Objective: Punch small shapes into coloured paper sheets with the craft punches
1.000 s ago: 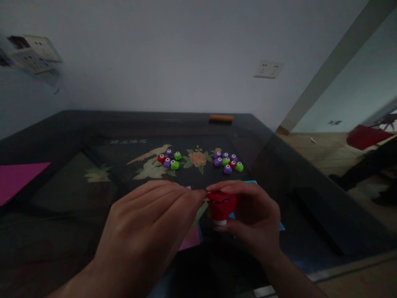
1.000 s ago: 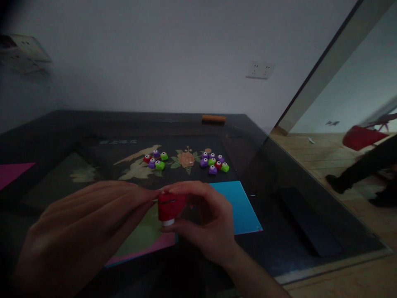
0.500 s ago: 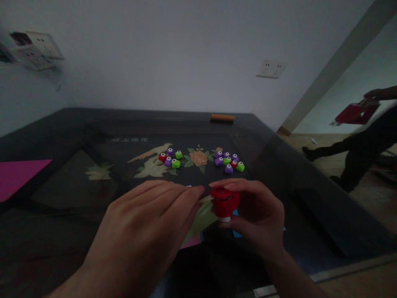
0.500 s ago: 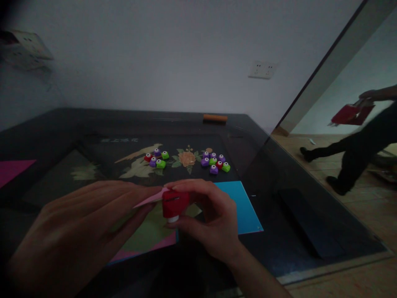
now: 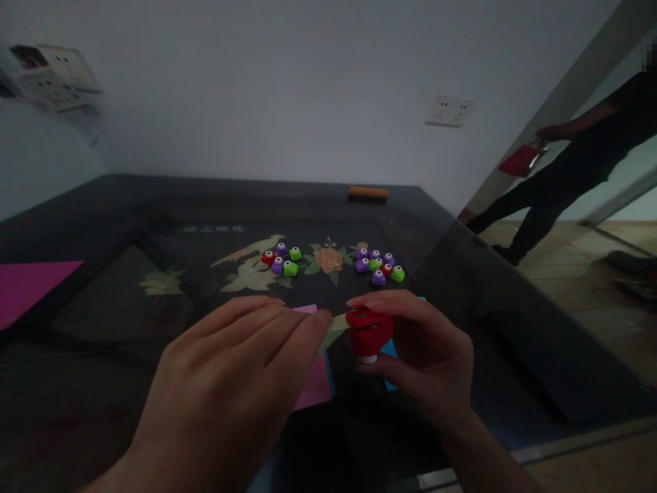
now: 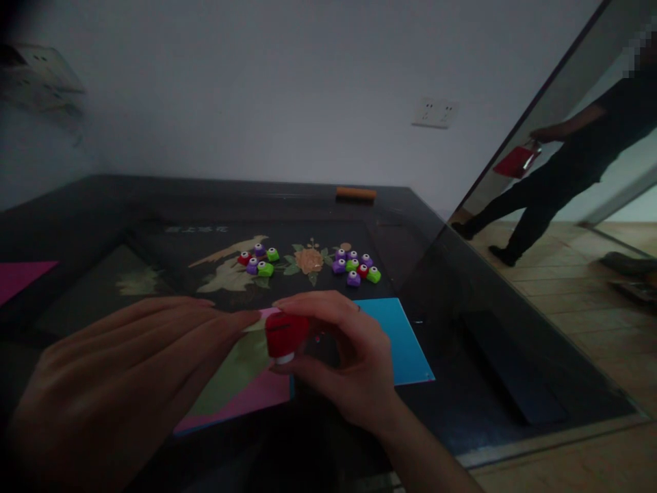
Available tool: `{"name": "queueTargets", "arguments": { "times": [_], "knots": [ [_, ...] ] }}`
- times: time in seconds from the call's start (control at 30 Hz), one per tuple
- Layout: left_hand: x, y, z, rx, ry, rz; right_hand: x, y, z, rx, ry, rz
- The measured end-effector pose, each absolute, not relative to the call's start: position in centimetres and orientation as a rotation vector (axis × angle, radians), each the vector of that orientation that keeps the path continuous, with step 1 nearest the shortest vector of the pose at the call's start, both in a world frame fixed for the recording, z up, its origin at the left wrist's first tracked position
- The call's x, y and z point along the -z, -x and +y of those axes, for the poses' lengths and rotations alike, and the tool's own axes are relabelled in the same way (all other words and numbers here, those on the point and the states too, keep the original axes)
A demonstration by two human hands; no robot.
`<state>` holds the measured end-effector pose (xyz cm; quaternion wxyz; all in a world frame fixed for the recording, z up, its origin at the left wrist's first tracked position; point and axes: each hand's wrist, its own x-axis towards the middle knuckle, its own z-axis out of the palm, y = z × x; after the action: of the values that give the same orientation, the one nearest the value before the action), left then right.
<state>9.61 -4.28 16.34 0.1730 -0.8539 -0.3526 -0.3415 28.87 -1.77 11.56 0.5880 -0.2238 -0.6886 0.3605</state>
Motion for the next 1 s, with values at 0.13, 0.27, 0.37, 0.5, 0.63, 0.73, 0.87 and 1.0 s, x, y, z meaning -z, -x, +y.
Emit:
{"name": "queueTargets", "arguments": {
  "times": [0.13,0.27,0.37,0.5,0.63,0.73,0.87,1.0],
  "knots": [
    [-16.53,-9.66,-4.36,0.942,2.428,-1.006,-11.6,-28.83,-1.69,-0.82,0.531,-1.63],
    [-16.58,-9.59,-4.45,0.906,2.436,-1.024,-11.59,-28.81,-1.62,-0.817,0.537,-1.641],
    [-16.67,-9.58,-4.48,0.906,2.427,-1.035,-11.48,-28.77,-1.57,-0.83,0.529,-1.627],
    [-16.76,-9.7,-4.49,0.904,2.394,-1.048,-11.38,-28.61,-1.54,-0.844,0.541,-1.623],
    [-16.47,-9.84,-4.65,0.89,2.374,-1.085,-11.47,-28.55,-1.55,-0.806,0.601,-1.654],
    [-16.1,-9.87,-4.83,0.882,2.382,-1.132,-11.65,-28.75,-1.55,-0.757,0.628,-1.708],
    [-15.77,-9.9,-4.88,0.867,2.356,-1.151,-11.95,-29.06,-1.47,-0.682,0.649,-1.829],
    [-16.07,-9.92,-4.73,0.804,2.362,-1.177,-12.05,-29.22,-1.29,-0.641,0.684,-1.91]
  ]
}}
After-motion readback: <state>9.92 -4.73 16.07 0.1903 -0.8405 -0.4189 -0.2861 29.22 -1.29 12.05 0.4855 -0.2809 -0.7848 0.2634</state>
